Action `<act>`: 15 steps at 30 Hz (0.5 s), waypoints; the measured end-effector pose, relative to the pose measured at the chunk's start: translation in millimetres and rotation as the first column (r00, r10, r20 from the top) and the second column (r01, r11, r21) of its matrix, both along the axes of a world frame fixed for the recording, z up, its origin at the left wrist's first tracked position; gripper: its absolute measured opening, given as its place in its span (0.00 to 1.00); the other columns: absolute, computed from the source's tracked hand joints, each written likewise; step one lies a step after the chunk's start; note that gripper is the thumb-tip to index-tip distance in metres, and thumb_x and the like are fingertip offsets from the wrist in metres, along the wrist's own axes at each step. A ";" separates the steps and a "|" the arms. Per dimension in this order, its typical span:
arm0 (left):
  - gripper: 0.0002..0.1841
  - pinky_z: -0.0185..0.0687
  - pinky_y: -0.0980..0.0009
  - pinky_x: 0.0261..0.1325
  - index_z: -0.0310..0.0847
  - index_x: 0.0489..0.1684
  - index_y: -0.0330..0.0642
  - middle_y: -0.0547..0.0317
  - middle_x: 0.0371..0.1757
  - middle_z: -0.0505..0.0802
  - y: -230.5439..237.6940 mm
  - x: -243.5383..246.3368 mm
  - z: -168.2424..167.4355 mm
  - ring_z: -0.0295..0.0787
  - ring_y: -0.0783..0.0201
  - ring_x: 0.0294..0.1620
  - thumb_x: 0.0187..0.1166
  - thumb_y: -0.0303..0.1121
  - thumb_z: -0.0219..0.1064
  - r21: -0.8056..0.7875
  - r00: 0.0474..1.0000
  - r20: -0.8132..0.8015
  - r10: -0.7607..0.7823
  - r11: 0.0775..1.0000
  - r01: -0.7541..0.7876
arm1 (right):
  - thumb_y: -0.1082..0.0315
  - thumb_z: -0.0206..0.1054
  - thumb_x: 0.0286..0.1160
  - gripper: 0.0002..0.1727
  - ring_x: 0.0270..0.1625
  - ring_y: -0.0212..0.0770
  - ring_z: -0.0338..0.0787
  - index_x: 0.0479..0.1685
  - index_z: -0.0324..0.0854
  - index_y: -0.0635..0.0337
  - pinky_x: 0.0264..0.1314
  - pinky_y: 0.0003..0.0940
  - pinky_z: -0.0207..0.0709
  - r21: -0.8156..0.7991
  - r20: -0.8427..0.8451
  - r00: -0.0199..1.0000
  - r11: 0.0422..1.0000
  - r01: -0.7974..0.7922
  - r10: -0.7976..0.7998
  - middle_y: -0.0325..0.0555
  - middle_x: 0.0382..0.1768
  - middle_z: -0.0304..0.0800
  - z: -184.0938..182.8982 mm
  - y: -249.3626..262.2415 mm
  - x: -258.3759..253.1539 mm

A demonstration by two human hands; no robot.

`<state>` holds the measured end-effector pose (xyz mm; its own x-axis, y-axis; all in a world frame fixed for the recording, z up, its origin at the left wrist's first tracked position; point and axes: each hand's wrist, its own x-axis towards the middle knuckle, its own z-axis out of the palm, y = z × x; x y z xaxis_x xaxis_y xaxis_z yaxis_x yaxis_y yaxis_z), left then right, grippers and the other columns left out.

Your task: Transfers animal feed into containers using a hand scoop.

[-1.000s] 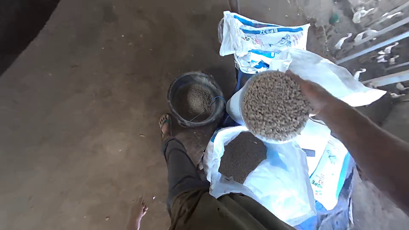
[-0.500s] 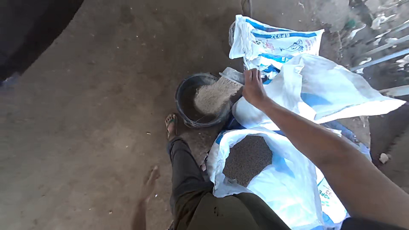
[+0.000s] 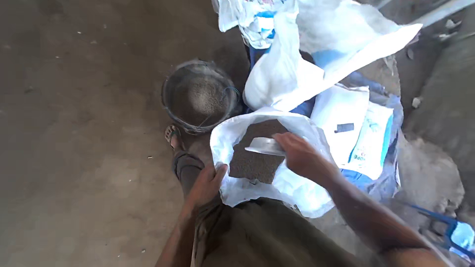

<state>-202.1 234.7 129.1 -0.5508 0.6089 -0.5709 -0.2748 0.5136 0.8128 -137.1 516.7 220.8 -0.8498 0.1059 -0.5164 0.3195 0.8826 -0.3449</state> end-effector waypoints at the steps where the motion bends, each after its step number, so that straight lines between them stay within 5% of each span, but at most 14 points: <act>1: 0.22 0.82 0.73 0.36 0.83 0.34 0.39 0.68 0.24 0.84 0.8 3.5 -1.5 0.82 0.78 0.26 0.93 0.43 0.50 0.027 1.000 -0.027 0.009 1.000 -0.008 | 0.77 0.66 0.76 0.25 0.72 0.71 0.81 0.75 0.76 0.68 0.73 0.69 0.73 0.011 0.062 0.992 0.994 0.107 -0.107 0.71 0.66 0.83 -51.7 9.1 2.4; 4: 0.24 0.80 0.80 0.32 0.81 0.28 0.41 0.73 0.21 0.82 -0.5 17.0 -9.8 0.81 0.83 0.24 0.92 0.44 0.47 0.108 0.990 -0.135 0.041 0.994 -0.027 | 0.72 0.68 0.77 0.28 0.75 0.76 0.77 0.78 0.74 0.66 0.71 0.76 0.70 0.143 -0.013 0.930 0.919 0.366 -0.368 0.74 0.72 0.79 -181.0 44.3 17.9; 7: 0.23 0.84 0.83 0.36 0.82 0.32 0.42 0.76 0.24 0.86 -5.2 29.9 -18.4 0.84 0.87 0.28 0.93 0.46 0.47 0.219 0.978 -0.184 0.093 0.974 -0.051 | 0.67 0.70 0.77 0.29 0.71 0.76 0.80 0.79 0.73 0.63 0.66 0.75 0.75 0.199 -0.048 0.878 0.857 0.475 -0.476 0.73 0.70 0.80 -263.2 60.8 31.3; 11: 0.21 0.87 0.84 0.40 0.81 0.38 0.49 0.80 0.28 0.89 -2.2 36.9 -21.6 0.87 0.87 0.33 0.94 0.50 0.47 0.298 0.974 -0.179 0.138 0.951 -0.080 | 0.53 0.64 0.85 0.22 0.61 0.70 0.89 0.72 0.82 0.52 0.59 0.74 0.79 0.102 0.247 0.796 0.832 0.546 -0.553 0.66 0.58 0.91 -314.2 46.4 22.9; 15: 0.19 0.86 0.85 0.41 0.81 0.40 0.51 0.79 0.30 0.89 5.2 35.4 -22.1 0.87 0.88 0.35 0.94 0.49 0.47 0.342 0.972 -0.192 0.133 0.938 -0.061 | 0.40 0.64 0.83 0.29 0.65 0.64 0.88 0.66 0.87 0.53 0.68 0.69 0.76 -0.094 0.391 0.709 0.741 0.665 -0.587 0.61 0.59 0.91 -347.8 43.6 29.2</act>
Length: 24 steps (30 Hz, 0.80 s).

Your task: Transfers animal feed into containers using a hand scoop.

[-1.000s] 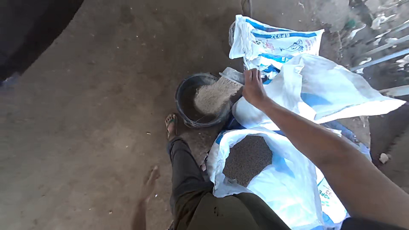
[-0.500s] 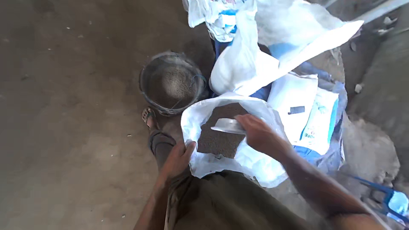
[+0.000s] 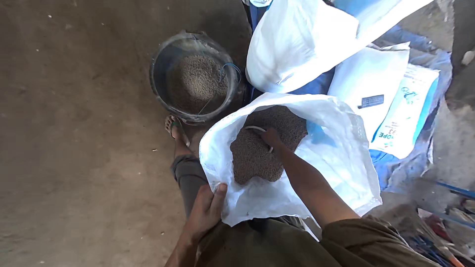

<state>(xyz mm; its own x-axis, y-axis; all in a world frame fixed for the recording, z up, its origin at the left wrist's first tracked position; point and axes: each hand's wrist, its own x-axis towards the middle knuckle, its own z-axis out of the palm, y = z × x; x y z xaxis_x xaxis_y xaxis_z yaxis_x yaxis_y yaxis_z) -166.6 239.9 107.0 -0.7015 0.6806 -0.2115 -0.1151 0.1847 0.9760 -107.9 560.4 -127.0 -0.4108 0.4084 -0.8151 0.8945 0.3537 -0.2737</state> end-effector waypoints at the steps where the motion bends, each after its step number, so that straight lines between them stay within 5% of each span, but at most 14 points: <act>1: 0.20 0.86 0.85 0.40 0.80 0.40 0.50 0.79 0.29 0.89 0.7 -0.7 -0.2 0.87 0.89 0.34 0.95 0.49 0.47 0.006 1.000 -0.007 -0.009 1.000 0.009 | 0.37 0.64 0.81 0.32 0.68 0.63 0.87 0.67 0.86 0.54 0.72 0.68 0.75 -0.052 0.012 0.999 0.998 0.038 -0.037 0.62 0.61 0.90 -5.3 -2.1 4.7; 5: 0.21 0.84 0.86 0.39 0.79 0.35 0.49 0.77 0.27 0.87 3.7 -6.6 2.0 0.85 0.89 0.32 0.95 0.48 0.47 -0.007 0.998 -0.028 -0.048 0.999 0.047 | 0.32 0.68 0.74 0.47 0.74 0.63 0.82 0.74 0.75 0.70 0.77 0.62 0.72 -0.208 0.083 0.980 0.959 0.195 -0.182 0.70 0.69 0.82 -9.3 -17.7 18.0; 11: 0.23 0.86 0.84 0.40 0.82 0.35 0.47 0.75 0.27 0.89 -3.7 -15.7 8.5 0.86 0.88 0.33 0.94 0.49 0.47 -0.085 0.994 -0.019 -0.105 0.991 0.103 | 0.31 0.48 0.86 0.46 0.75 0.57 0.81 0.78 0.72 0.68 0.79 0.56 0.73 -0.352 0.138 0.963 0.897 0.265 -0.231 0.67 0.73 0.80 39.0 -24.6 19.1; 17: 0.23 0.85 0.84 0.40 0.85 0.31 0.50 0.81 0.27 0.89 -16.9 -29.3 8.4 0.85 0.88 0.31 0.91 0.50 0.50 -0.135 0.991 0.098 -0.091 0.985 0.104 | 0.30 0.44 0.86 0.47 0.74 0.61 0.81 0.71 0.78 0.71 0.78 0.60 0.71 -0.209 0.059 0.969 0.946 0.247 -0.240 0.70 0.70 0.82 85.1 7.0 15.7; 20: 0.27 0.83 0.84 0.42 0.86 0.33 0.58 0.87 0.28 0.88 -33.1 -32.4 3.5 0.84 0.90 0.33 0.87 0.64 0.49 -0.120 0.990 0.134 -0.041 0.991 0.057 | 0.32 0.44 0.88 0.46 0.68 0.61 0.85 0.65 0.81 0.73 0.74 0.60 0.74 -0.179 0.004 0.964 0.949 0.261 -0.264 0.71 0.64 0.85 108.0 20.0 17.2; 24: 0.27 0.79 0.78 0.40 0.76 0.24 0.59 0.82 0.23 0.80 -72.8 -36.2 -13.5 0.78 0.82 0.28 0.86 0.65 0.47 -0.184 0.982 0.143 0.120 0.979 -0.093 | 0.30 0.43 0.87 0.46 0.66 0.58 0.87 0.65 0.82 0.69 0.71 0.60 0.78 -0.166 -0.128 0.930 0.932 0.322 -0.344 0.67 0.62 0.87 123.6 34.8 23.5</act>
<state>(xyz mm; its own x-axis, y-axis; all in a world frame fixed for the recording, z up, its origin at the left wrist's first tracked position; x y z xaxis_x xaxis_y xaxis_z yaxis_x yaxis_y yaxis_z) -202.8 167.1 93.5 -0.7182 0.5464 -0.4308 -0.2881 0.3300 0.8989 -84.4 595.2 -3.4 -0.3941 0.4299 -0.8123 0.8978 -0.0090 -0.4403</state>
